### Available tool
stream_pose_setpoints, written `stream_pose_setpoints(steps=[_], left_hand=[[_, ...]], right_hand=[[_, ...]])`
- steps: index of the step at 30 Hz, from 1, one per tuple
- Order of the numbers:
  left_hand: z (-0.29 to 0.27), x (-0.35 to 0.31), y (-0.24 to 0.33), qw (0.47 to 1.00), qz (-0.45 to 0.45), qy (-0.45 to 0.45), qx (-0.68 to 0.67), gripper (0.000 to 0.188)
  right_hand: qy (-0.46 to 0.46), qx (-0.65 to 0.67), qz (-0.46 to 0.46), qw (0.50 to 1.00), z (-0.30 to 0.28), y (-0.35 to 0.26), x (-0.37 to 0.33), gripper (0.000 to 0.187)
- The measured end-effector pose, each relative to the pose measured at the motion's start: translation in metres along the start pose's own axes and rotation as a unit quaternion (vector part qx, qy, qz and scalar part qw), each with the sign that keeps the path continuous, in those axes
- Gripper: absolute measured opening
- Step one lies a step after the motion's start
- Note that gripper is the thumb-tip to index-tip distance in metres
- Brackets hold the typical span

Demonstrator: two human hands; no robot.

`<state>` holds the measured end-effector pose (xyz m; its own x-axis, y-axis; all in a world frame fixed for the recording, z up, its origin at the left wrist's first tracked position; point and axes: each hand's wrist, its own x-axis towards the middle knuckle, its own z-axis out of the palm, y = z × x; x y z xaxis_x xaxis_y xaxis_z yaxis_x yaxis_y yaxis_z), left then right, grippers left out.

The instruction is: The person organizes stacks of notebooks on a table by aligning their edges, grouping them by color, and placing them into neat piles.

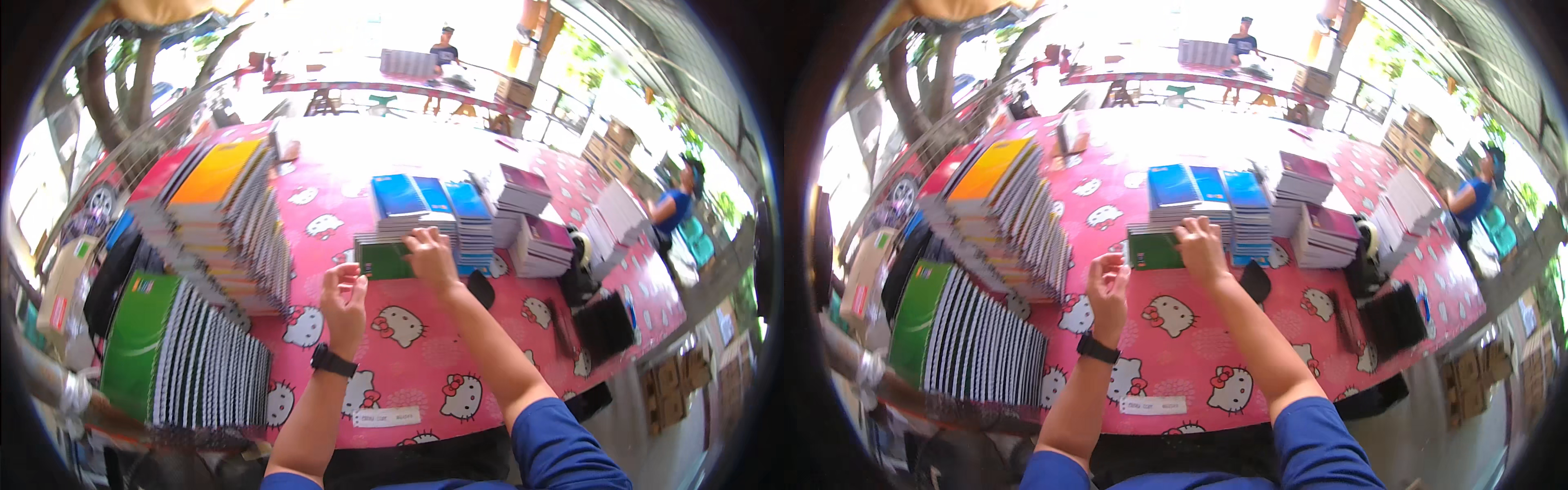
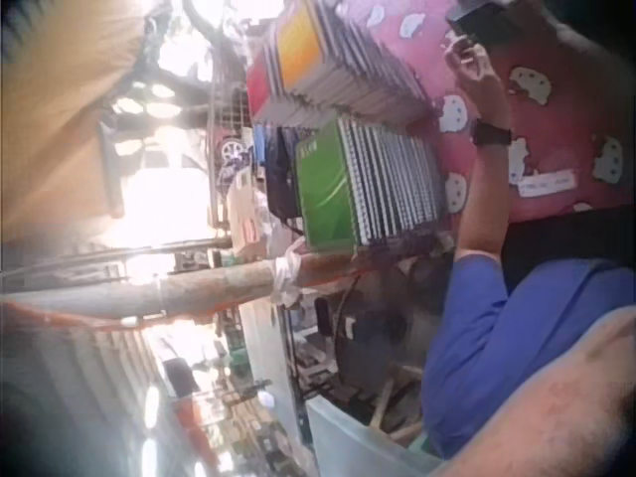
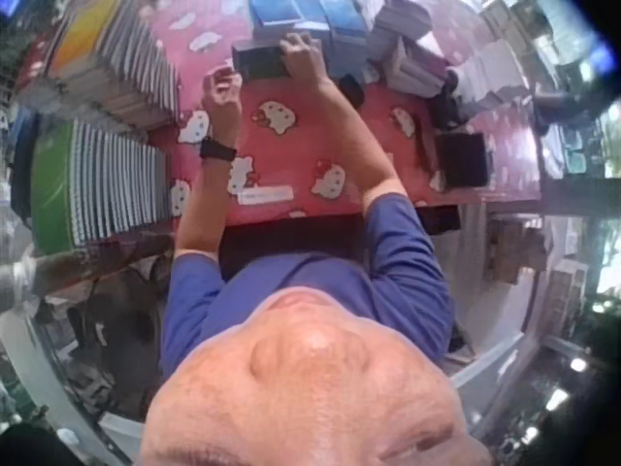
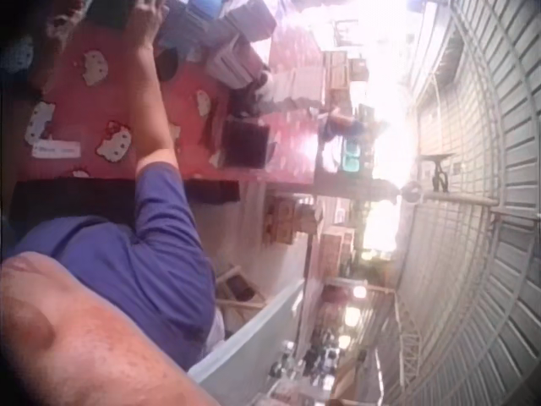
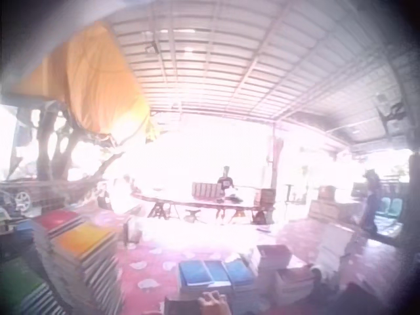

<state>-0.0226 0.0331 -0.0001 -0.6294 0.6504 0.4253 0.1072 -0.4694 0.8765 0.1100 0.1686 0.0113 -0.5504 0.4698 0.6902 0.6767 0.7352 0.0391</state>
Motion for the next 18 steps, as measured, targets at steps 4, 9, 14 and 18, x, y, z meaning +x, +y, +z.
stream_pose_setpoints(steps=[4,9,14,18], left_hand=[[0.003,-0.008,0.022,0.965,0.15,-0.06,0.207,0.021],[0.003,-0.017,0.036,0.887,0.321,-0.086,0.322,0.034],[0.023,-0.028,0.035,0.812,0.329,-0.179,0.447,0.049],[0.025,-0.033,0.019,0.816,0.288,-0.319,0.387,0.044]], right_hand=[[0.037,0.019,0.011,0.999,0.01,0.008,0.01,0.016],[-0.017,0.198,0.008,0.98,-0.022,-0.013,0.012,0.016],[-0.061,0.352,-0.002,0.934,-0.068,-0.024,-0.042,0.023],[-0.152,0.414,0.144,0.886,-0.106,0.001,-0.085,0.031]])
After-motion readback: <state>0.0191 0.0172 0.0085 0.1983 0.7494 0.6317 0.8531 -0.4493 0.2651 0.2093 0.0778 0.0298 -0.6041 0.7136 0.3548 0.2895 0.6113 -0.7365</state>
